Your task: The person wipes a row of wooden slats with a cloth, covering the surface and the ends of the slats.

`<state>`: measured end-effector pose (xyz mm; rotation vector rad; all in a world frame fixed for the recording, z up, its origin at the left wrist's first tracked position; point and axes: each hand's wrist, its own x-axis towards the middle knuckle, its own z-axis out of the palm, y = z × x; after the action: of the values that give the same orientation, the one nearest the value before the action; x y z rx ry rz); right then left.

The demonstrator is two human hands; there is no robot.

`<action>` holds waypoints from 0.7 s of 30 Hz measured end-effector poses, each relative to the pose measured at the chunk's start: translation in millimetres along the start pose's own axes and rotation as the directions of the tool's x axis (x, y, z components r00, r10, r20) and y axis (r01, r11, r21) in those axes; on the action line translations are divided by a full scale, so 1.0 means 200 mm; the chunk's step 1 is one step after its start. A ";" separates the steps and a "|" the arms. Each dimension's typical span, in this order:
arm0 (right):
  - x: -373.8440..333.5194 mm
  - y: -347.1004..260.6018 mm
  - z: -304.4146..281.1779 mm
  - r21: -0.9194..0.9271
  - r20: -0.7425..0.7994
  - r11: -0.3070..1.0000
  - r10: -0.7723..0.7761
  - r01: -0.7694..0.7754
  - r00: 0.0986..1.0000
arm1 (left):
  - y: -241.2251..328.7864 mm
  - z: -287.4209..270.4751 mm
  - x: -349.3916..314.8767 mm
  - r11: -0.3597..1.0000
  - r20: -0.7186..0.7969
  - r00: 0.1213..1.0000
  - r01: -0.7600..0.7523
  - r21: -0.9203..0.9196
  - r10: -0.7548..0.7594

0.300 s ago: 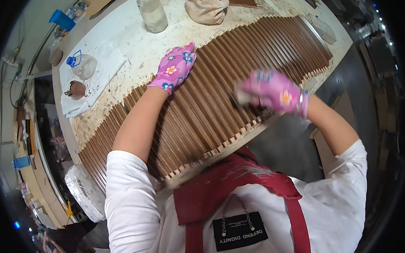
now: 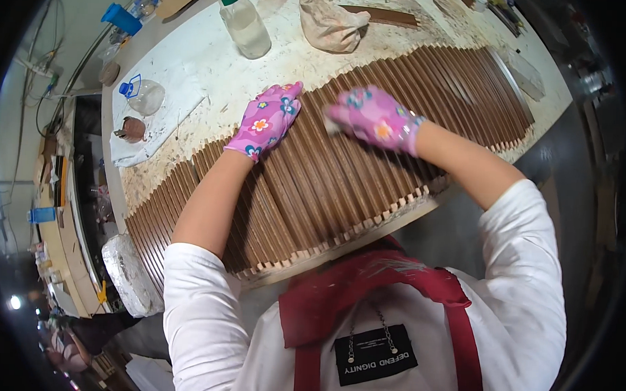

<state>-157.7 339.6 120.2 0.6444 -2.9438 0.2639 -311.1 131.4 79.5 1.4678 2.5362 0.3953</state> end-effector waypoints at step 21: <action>-0.31 -0.01 -0.07 0.259 0.038 0.917 -0.324 0.304 0.945 | 0.17 0.11 0.14 0.837 -0.142 0.971 0.086 -0.540 -0.191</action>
<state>-99.9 364.8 124.7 1.1736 -2.8416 0.5930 -290.1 174.5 69.1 1.0653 2.3601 1.1559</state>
